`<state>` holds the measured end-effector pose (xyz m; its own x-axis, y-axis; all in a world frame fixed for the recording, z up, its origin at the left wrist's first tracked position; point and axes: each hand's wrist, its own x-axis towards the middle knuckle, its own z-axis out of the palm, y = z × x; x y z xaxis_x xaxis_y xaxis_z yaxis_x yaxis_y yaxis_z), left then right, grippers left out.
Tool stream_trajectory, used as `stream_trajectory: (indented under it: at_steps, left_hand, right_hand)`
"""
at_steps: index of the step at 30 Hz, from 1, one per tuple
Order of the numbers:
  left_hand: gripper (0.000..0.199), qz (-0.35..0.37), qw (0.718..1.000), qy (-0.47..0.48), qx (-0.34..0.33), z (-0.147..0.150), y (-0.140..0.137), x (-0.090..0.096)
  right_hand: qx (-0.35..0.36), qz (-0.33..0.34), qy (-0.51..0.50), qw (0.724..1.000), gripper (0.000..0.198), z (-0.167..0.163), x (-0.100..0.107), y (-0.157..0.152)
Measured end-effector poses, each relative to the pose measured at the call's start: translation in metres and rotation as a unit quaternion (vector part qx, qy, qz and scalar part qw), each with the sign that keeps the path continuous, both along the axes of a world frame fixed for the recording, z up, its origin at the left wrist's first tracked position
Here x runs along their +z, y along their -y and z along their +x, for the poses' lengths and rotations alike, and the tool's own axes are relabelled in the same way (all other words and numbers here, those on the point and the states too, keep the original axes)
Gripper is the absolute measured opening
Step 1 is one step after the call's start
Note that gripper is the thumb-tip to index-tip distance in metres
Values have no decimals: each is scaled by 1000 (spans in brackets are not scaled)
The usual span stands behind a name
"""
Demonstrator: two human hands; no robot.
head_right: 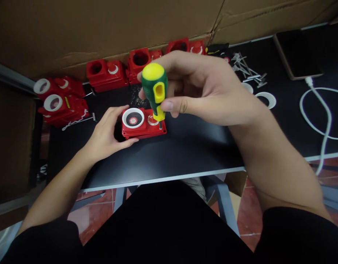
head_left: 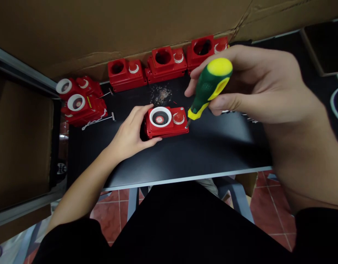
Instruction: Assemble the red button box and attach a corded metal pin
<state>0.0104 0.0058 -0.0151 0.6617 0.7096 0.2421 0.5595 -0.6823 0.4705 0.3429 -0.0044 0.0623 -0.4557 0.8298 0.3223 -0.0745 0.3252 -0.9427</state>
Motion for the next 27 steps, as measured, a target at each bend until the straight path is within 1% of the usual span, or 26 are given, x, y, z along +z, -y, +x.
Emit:
stream_trajectory:
  at_steps: [2,5,7,9,13,19,23,25,27]
  left_hand:
    - [98,1,1000,-2,-1,-1,-1,-1]
    - [99,-4,1000,-3,0,-3,-2,-2]
    - [99,-10,1000,-3,-4,-3,-3,-1]
    - [98,-13,1000,-3,-10,-4,-3,0]
    - [98,-11,1000,-2,-13,-4,-3,2]
    - [99,-16,1000,-15,12,-3,0,5]
    - [100,-10,999,-21,24,-2,2,6]
    - [100,-3,999,-22,27,-2,2,6]
    - [99,4,999,-23,29,-1,3,6]
  right_hand:
    - [21,-7,7,1000,42,4,2,0]
    - [62,9,14,998,42,5,1,-2]
    - [83,8,1,997,43,3,-2,-2]
    - [87,3,-29,996,42,0,-5,-2]
    - [52,14,-71,996,31,-8,-7,1]
    - [3,14,-97,995,29,-19,-5,5]
    - [-59,-8,-59,997,44,-22,-1,9]
    - [-93,-3,-46,995,53,-24,0,9]
    - [-111,12,-51,992,60,-26,0,9]
